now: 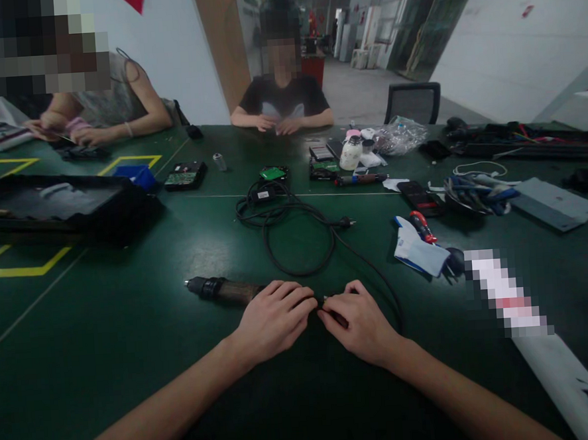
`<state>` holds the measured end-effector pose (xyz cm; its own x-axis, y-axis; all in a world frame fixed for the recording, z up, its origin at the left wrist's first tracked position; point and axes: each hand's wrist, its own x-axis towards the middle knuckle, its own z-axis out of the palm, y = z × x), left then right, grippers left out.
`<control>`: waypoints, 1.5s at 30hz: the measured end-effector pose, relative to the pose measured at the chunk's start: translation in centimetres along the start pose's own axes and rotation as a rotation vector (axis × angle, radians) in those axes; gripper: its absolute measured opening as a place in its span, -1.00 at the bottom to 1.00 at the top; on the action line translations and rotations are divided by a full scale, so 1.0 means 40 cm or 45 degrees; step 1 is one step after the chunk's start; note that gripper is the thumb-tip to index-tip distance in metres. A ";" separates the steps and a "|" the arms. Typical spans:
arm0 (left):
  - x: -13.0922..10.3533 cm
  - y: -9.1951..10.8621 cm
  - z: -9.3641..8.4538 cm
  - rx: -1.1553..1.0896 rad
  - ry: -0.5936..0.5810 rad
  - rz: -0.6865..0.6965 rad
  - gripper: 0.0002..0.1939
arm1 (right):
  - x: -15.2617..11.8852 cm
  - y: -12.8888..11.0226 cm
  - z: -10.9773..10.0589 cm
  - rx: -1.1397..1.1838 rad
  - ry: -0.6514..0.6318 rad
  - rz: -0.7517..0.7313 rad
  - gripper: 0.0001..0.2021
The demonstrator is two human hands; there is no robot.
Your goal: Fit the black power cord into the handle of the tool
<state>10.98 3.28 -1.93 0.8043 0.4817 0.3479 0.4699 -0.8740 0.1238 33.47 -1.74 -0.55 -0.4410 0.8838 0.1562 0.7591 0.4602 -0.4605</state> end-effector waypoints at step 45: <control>0.005 0.003 -0.004 0.033 0.057 -0.029 -0.79 | 0.001 -0.005 -0.008 -0.007 0.015 -0.015 -0.77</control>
<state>11.14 3.27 -1.70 0.7765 0.4974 0.3868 0.4975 -0.8607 0.1080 33.44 -1.76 -0.15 -0.4445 0.8792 0.1716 0.7566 0.4711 -0.4535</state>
